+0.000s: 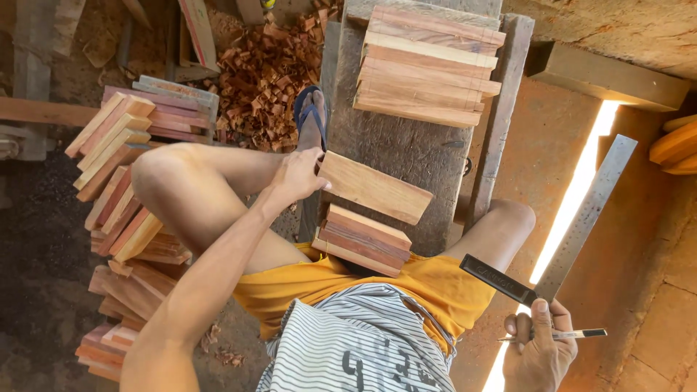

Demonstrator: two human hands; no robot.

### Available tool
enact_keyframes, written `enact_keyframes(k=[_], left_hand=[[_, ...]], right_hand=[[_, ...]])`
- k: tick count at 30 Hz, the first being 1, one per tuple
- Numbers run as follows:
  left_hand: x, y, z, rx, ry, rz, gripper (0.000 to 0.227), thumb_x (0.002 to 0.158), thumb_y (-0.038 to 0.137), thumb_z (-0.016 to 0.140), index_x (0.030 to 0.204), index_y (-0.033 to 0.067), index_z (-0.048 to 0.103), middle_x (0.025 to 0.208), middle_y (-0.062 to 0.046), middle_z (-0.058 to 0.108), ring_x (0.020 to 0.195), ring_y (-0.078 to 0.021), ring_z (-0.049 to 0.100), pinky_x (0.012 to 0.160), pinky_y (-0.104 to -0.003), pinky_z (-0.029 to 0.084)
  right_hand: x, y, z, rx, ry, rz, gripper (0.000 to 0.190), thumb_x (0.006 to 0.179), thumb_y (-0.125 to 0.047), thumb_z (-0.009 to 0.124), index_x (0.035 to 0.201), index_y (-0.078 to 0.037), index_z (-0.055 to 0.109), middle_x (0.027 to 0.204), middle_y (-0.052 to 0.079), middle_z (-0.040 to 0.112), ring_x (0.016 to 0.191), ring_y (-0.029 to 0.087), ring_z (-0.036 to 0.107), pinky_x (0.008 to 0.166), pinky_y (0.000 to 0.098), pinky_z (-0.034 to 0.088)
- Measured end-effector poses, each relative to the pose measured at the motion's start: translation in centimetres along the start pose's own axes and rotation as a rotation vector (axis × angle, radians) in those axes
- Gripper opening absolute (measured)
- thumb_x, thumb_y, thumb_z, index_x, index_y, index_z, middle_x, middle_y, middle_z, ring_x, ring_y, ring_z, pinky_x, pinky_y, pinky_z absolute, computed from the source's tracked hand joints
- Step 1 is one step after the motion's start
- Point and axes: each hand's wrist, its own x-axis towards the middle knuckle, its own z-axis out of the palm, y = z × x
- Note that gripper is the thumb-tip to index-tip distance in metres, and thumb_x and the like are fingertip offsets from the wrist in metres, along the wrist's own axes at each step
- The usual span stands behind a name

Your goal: The recorder sorts and organizes small wooden blocks on a workbench in a carpentry workshop, then measures and marks them using a square and pencil.

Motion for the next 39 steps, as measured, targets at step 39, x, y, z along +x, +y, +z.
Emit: enact_keyframes(k=[39], left_hand=[[0.8, 0.8, 2.3, -0.166, 0.308, 0.307, 0.018, 0.089, 0.008, 0.079, 0.098, 0.0071, 0.064, 0.090, -0.009, 0.073, 0.078, -0.0209, 0.072, 0.068, -0.037, 0.057]], right_hand=[[-1.1, -0.7, 4.0, 0.022, -0.015, 0.034, 0.012, 0.104, -0.007, 0.064, 0.113, 0.000, 0.061, 0.074, -0.003, 0.053, 0.053, 0.005, 0.037, 0.056, 0.0266, 0.041]])
